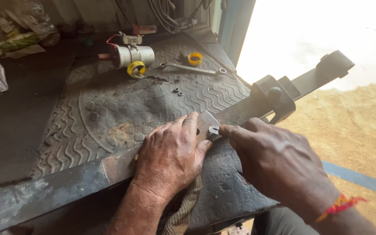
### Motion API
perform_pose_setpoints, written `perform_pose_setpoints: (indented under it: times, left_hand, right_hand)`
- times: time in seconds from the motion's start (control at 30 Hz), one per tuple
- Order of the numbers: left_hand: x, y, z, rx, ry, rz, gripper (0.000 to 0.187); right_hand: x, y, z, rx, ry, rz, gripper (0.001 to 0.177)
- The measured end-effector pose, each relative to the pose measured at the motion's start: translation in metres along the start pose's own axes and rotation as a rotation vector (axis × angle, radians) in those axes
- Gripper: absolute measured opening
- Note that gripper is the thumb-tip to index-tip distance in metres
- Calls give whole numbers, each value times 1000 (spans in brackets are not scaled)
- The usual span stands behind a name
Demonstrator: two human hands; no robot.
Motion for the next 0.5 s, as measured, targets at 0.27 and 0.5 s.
perform_pose_setpoints:
  times: [0.27, 0.5]
  left_hand:
    - [0, 3, -2, -42, -34, -34, 55]
    - [2, 3, -3, 19, -5, -14, 64]
  right_hand:
    - [-7, 6, -3, 146, -125, -75, 44]
    - [4, -2, 5, 57, -109, -30, 43]
Point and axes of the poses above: each hand's wrist, its own y-axis away from the middle knuckle, its own z-axis out of the palm, x = y × z, the point moved 5 cm from there along -y, towards the middle knuckle, and after that the axes turned 1 degree about -x, right-handed, at the moved point
